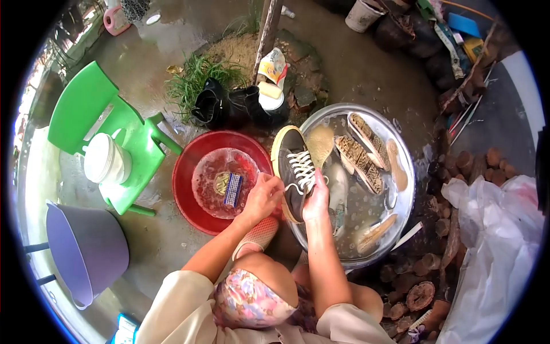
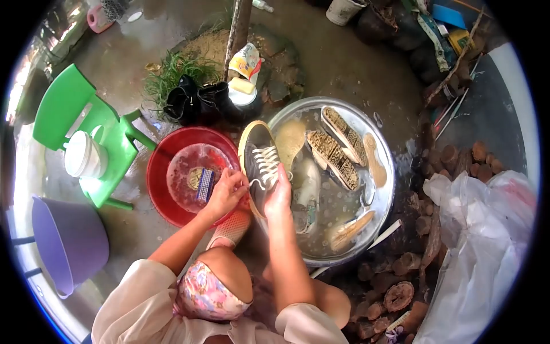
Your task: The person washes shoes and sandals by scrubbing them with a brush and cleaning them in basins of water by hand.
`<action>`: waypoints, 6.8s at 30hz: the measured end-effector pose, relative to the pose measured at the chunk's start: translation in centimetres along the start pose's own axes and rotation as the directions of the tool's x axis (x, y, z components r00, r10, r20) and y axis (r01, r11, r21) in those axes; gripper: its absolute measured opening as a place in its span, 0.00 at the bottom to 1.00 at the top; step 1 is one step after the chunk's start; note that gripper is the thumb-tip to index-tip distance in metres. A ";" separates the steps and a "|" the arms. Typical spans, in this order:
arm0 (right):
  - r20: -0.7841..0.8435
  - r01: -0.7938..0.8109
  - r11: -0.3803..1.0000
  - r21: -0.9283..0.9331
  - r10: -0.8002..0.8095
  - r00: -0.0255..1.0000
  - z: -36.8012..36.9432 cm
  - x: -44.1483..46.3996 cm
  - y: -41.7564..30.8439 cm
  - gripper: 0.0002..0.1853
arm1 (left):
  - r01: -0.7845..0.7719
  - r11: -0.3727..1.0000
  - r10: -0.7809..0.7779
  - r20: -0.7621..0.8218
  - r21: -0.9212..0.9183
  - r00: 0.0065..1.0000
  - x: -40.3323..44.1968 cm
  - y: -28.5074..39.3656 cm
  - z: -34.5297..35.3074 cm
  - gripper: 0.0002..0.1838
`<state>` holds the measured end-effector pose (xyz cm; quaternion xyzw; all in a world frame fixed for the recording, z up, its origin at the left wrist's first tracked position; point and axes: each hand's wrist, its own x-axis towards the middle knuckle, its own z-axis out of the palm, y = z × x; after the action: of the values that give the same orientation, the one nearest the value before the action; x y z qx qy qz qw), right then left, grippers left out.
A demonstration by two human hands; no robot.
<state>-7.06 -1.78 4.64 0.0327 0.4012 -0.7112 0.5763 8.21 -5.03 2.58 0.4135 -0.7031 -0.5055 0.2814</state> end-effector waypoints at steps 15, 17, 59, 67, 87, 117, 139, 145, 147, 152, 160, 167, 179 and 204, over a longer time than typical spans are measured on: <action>0.072 -0.029 0.993 0.114 0.021 0.997 0.7 -1.5 -0.8 0.24 | -0.055 0.994 0.065 0.107 -0.093 0.992 -1.4 3.0 -0.8 0.05; 0.106 -0.037 0.989 0.143 0.022 0.994 0.5 -1.7 -0.3 0.26 | 0.038 0.993 -0.023 0.135 -0.107 0.991 -1.2 3.0 -2.7 0.05; 0.077 0.342 0.845 -0.411 -0.342 0.937 0.1 -1.6 4.7 0.14 | 0.088 0.996 -0.091 0.434 0.028 0.896 7.8 10.7 -1.0 0.08; 0.141 0.111 0.993 -0.044 -0.104 0.985 -1.3 -2.2 0.7 0.16 | 0.040 0.989 -0.097 0.433 0.140 0.896 6.7 7.5 1.8 0.15; -0.008 -0.009 0.455 -0.890 0.003 1.000 0.1 -7.0 -13.0 0.23 | 0.060 0.998 -0.057 0.308 0.000 0.950 4.6 2.5 0.8 0.18; 0.204 0.276 0.322 -0.905 -0.239 0.949 -5.3 -3.6 -5.8 0.22 | -0.152 0.956 0.061 0.334 0.252 0.940 4.8 6.0 1.1 0.18; 0.182 0.235 0.287 -0.929 -0.198 0.963 -4.3 -3.8 -5.8 0.23 | -0.381 0.856 0.276 0.314 0.349 0.909 7.1 9.8 1.4 0.13; 0.204 0.267 0.266 -0.926 -0.245 0.948 -4.3 -4.3 -6.0 0.19 | -0.188 0.826 -0.012 0.350 0.532 0.937 7.1 9.9 2.6 0.13; 0.196 0.252 0.300 -0.920 -0.203 0.959 -4.2 -4.6 -6.0 0.19 | -0.257 0.845 0.051 0.407 0.470 0.912 7.2 9.6 2.3 0.11; 0.214 0.261 0.271 -0.926 -0.191 0.958 -4.2 -4.1 -6.3 0.18 | -0.067 0.948 -0.093 0.472 0.312 0.877 7.8 10.3 1.8 0.09; 0.238 0.305 0.364 -0.880 -0.217 0.947 -5.6 -3.5 -5.8 0.18 | -0.277 0.837 -0.030 0.545 0.472 0.838 10.1 17.8 -2.5 0.09; 0.213 0.273 0.354 -0.895 -0.201 0.956 -4.8 -3.8 -5.8 0.17 | -0.193 0.938 0.083 0.355 0.286 0.931 11.9 15.4 0.3 0.09; 0.204 0.280 0.302 -0.911 -0.258 0.944 -3.8 -4.3 -5.4 0.26 | 0.020 0.841 -0.192 0.265 0.540 0.945 4.3 6.1 1.1 0.29; 0.102 0.076 -0.144 -0.987 -0.181 0.978 1.7 -9.7 -1.9 0.17 | 0.127 0.989 -0.119 -0.093 0.075 0.988 -1.2 5.3 0.6 0.13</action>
<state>-4.68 4.90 11.72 -0.4256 0.8187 -0.2191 0.3170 6.74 -2.91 7.43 0.4891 -0.6830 -0.4742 0.2635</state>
